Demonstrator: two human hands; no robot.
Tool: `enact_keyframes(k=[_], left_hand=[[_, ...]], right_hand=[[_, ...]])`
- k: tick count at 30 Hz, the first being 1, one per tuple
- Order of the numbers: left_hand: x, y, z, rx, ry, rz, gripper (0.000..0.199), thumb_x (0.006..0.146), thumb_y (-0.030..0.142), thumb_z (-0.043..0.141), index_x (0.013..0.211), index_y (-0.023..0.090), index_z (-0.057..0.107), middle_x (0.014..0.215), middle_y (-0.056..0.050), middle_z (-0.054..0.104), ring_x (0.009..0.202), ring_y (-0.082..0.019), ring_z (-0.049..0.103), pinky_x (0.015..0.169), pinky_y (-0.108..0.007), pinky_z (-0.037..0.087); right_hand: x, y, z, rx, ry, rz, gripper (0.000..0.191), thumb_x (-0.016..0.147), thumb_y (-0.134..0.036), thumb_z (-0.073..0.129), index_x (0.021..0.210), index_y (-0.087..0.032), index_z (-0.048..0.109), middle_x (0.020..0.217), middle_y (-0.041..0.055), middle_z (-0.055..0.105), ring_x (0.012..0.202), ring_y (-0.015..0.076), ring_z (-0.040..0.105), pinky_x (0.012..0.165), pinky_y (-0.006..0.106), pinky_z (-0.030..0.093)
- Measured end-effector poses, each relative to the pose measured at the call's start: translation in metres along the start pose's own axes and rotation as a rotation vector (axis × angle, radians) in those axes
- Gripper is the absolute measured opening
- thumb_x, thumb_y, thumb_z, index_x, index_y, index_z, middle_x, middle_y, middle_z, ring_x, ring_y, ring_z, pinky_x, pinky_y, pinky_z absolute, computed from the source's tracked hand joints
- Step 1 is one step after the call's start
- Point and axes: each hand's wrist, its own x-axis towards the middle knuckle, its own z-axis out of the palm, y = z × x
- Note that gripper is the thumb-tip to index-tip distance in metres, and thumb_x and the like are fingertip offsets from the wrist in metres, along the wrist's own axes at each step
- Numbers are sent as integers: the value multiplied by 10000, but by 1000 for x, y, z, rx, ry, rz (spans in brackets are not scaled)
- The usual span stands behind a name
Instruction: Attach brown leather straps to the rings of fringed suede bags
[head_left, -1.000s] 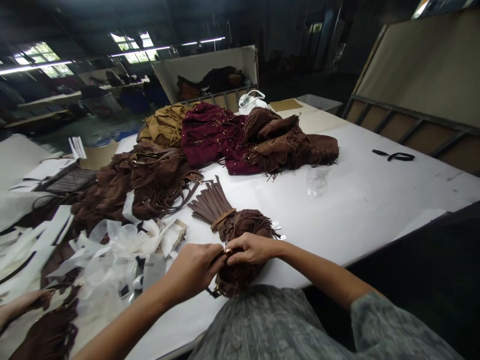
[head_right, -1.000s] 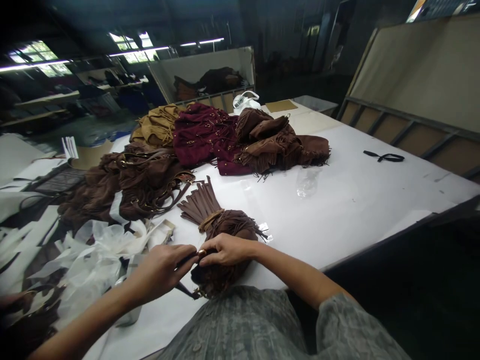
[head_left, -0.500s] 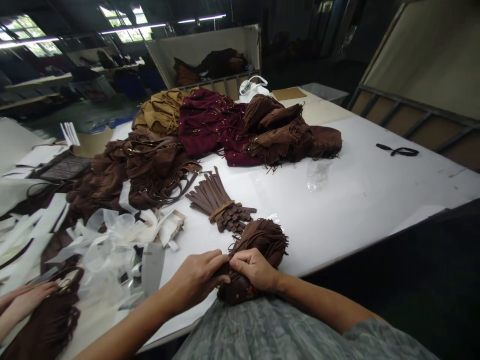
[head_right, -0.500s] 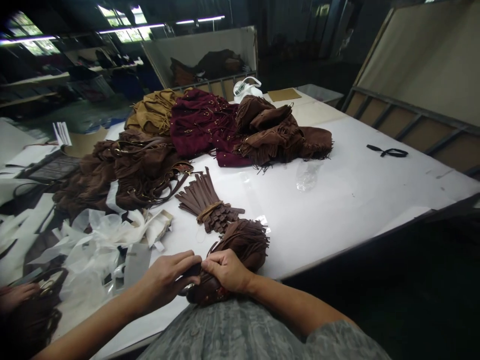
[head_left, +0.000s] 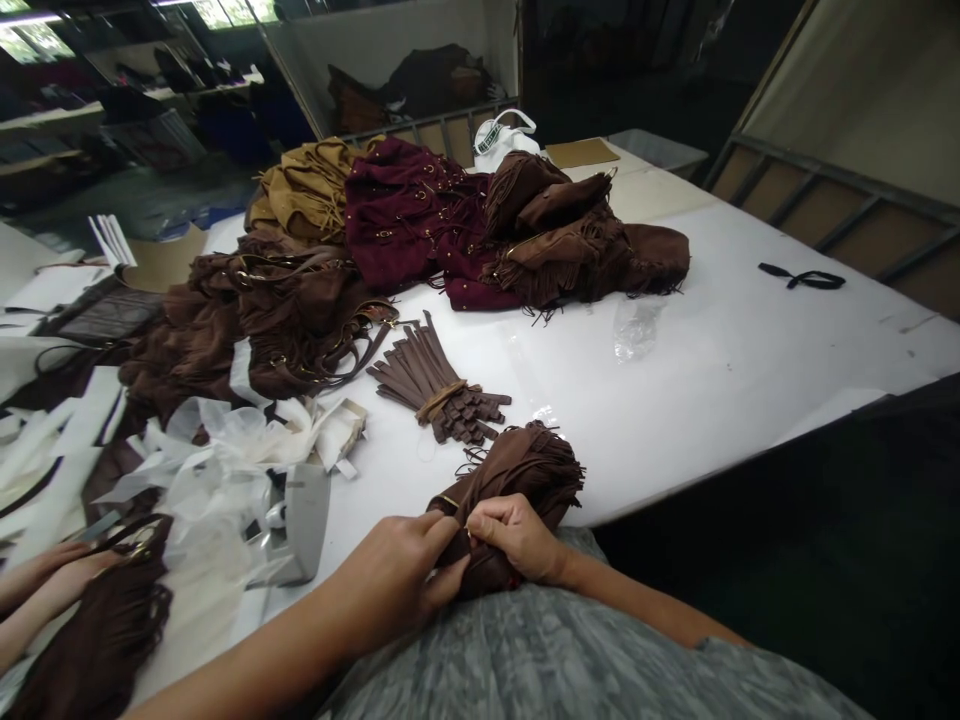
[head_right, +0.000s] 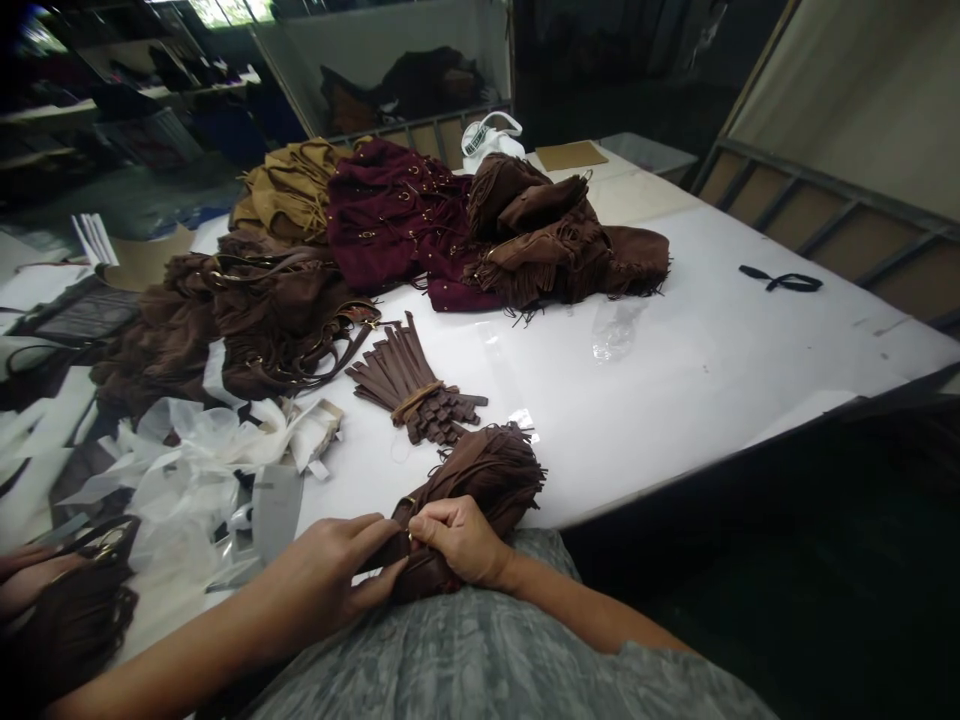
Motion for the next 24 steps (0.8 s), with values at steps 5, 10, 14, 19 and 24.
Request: enact_keyframes(k=[5, 10, 14, 19, 24], left_hand=[[-1, 8, -6, -17, -53, 23, 122, 898, 286, 518, 881, 192, 594, 772, -41, 645, 659, -179, 639, 580, -259, 467], [-5, 14, 26, 23, 222, -37, 263, 896, 434, 562, 1010, 197, 557, 795, -41, 639, 653, -191, 643, 546, -264, 483], [1, 10, 43, 71, 367, -85, 411, 877, 459, 582, 1173, 190, 484, 920, -77, 647, 772, -237, 662, 591, -303, 528], [4, -10, 34, -139, 341, -89, 469, 864, 370, 620, 1257, 219, 412, 1099, -87, 656, 958, -236, 652, 763, -320, 531], [2, -25, 12, -251, 106, -130, 89, 927, 243, 476, 972, 228, 552, 818, -13, 663, 723, -179, 632, 618, -252, 435]], right_hand=[[-2, -4, 2, 28, 43, 13, 520, 811, -596, 604, 602, -121, 587, 566, -9, 503, 548, 93, 412, 541, 228, 333], [-2, -2, -2, 82, 66, 37, 512, 810, -591, 610, 604, -124, 580, 561, -20, 478, 550, 89, 391, 542, 230, 314], [6, -2, 0, 138, 140, 18, 481, 823, -566, 613, 627, -129, 566, 587, -24, 468, 567, 89, 378, 544, 228, 318], [20, -13, -2, 21, 166, -62, 436, 884, -521, 558, 671, -140, 583, 640, -13, 498, 608, 104, 435, 587, 235, 368], [36, -47, -28, -374, -192, -255, 297, 877, -401, 612, 725, -153, 671, 746, 19, 573, 724, 130, 535, 682, 245, 421]])
